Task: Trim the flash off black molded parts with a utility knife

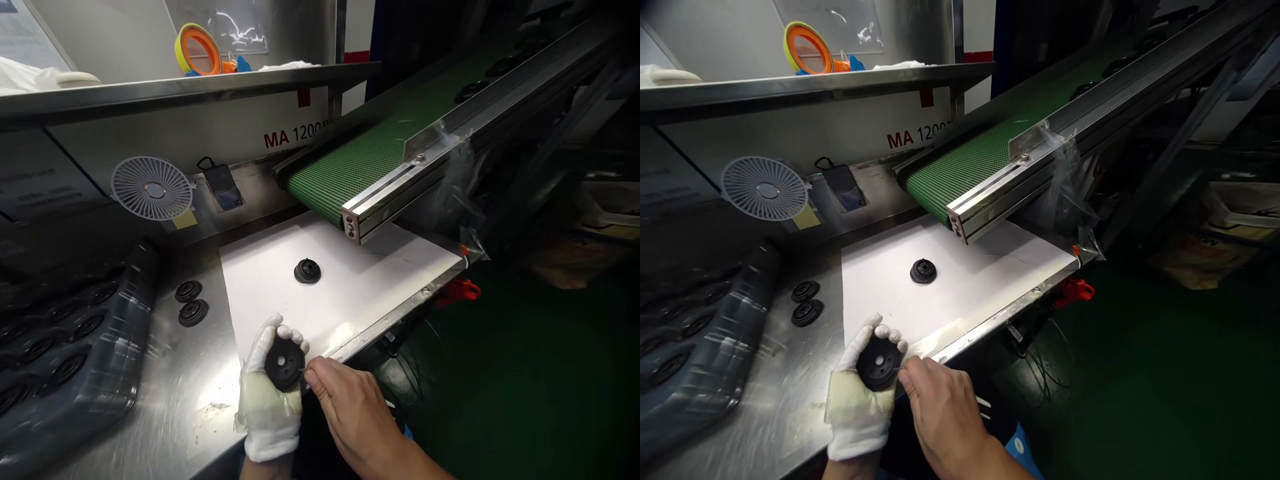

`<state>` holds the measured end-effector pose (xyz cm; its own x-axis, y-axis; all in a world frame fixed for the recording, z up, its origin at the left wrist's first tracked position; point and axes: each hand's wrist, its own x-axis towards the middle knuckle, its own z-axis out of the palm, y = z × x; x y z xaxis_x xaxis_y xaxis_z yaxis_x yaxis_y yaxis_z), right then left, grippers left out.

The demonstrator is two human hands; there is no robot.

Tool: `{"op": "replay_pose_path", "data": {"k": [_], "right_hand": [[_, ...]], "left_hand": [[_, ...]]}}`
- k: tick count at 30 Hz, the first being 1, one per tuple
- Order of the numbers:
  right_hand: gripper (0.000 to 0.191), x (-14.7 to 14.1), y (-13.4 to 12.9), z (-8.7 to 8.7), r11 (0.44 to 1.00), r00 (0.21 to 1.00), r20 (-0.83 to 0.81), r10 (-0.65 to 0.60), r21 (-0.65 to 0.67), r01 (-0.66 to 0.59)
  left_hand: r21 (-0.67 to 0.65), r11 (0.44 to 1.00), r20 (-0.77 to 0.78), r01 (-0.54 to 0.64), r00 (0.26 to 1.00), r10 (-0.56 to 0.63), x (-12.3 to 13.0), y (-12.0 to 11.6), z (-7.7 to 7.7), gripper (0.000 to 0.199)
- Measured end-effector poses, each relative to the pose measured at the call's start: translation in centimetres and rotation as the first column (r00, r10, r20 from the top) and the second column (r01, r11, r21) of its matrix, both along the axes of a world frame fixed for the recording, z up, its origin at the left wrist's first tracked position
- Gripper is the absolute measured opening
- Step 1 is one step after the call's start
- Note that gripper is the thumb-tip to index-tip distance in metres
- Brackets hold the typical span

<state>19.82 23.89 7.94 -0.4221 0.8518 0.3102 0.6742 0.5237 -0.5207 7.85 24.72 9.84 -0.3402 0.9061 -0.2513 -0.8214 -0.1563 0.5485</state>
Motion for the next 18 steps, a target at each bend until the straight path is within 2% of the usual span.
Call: {"op": "replay_pose_path", "data": {"k": [6, 13, 15, 18], "right_hand": [[0.027, -0.3, 0.4, 0.1, 0.998, 0.999, -0.026, -0.037, -0.043, 0.036], [0.024, -1.6, -0.6, -0.3, 0.999, 1.0, -0.021, -0.007, -0.046, 0.006], [0.024, -1.6, -0.6, -0.2, 0.999, 1.0, -0.023, 0.002, -0.041, -0.003], [0.025, -1.1, -0.2, 0.0, 0.999, 0.999, -0.046, 0.015, -0.033, -0.017]], "left_hand": [[0.02, 1.0, 0.042, -0.015, 0.999, 0.015, 0.0, 0.4, 0.0, 0.02], [0.003, 0.979, -0.008, -0.204, 0.979, 0.204, 0.6, 0.8, 0.3, 0.019], [0.02, 0.989, -0.02, -0.145, 0.989, 0.146, 0.2, 0.6, 0.5, 0.026], [-0.008, 0.996, 0.028, 0.094, 0.995, -0.094, -0.8, -0.1, 0.7, 0.04]]}}
